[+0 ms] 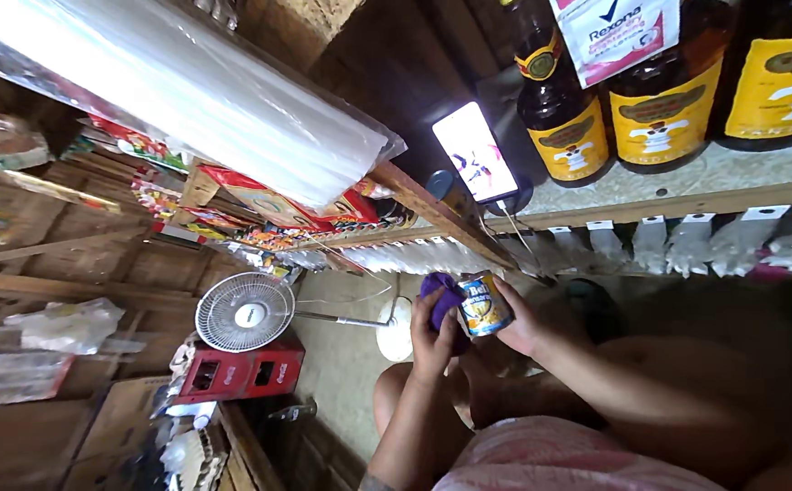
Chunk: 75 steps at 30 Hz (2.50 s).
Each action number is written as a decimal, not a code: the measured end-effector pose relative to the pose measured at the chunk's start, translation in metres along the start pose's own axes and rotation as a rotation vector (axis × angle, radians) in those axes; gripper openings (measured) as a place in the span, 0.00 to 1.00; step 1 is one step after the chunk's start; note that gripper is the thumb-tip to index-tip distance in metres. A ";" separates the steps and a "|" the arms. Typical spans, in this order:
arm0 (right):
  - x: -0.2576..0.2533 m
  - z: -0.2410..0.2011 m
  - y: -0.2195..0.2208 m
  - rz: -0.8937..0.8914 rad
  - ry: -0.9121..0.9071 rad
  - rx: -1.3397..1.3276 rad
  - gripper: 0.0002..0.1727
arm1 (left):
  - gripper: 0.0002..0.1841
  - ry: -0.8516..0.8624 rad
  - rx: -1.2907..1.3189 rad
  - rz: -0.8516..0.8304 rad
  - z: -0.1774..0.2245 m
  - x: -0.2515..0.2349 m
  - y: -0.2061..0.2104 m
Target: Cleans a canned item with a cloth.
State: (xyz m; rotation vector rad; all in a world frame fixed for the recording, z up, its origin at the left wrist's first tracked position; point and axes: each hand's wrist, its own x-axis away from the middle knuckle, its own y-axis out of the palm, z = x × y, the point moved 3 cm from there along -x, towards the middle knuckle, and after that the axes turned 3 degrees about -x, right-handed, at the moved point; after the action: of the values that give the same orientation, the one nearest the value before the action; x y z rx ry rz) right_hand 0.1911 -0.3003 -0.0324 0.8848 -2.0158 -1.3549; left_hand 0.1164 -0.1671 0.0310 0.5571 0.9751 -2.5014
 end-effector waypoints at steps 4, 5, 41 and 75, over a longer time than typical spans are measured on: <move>-0.001 -0.003 -0.003 0.057 -0.013 -0.020 0.30 | 0.22 0.041 -0.045 -0.032 0.003 0.009 0.007; -0.001 -0.005 -0.003 0.106 -0.016 -0.027 0.30 | 0.21 0.064 -0.067 -0.057 0.006 0.012 0.010; 0.006 -0.001 0.006 0.043 0.010 0.162 0.45 | 0.21 0.103 -0.087 0.019 0.004 0.015 0.000; 0.004 -0.002 0.008 -0.031 0.047 0.091 0.35 | 0.21 0.057 -0.048 0.056 -0.001 0.008 -0.006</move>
State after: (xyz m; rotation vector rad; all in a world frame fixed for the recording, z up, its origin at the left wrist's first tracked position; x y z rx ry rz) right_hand 0.1879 -0.3025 -0.0236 0.9834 -2.0486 -1.2556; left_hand 0.1064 -0.1645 0.0296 0.6348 1.0231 -2.4191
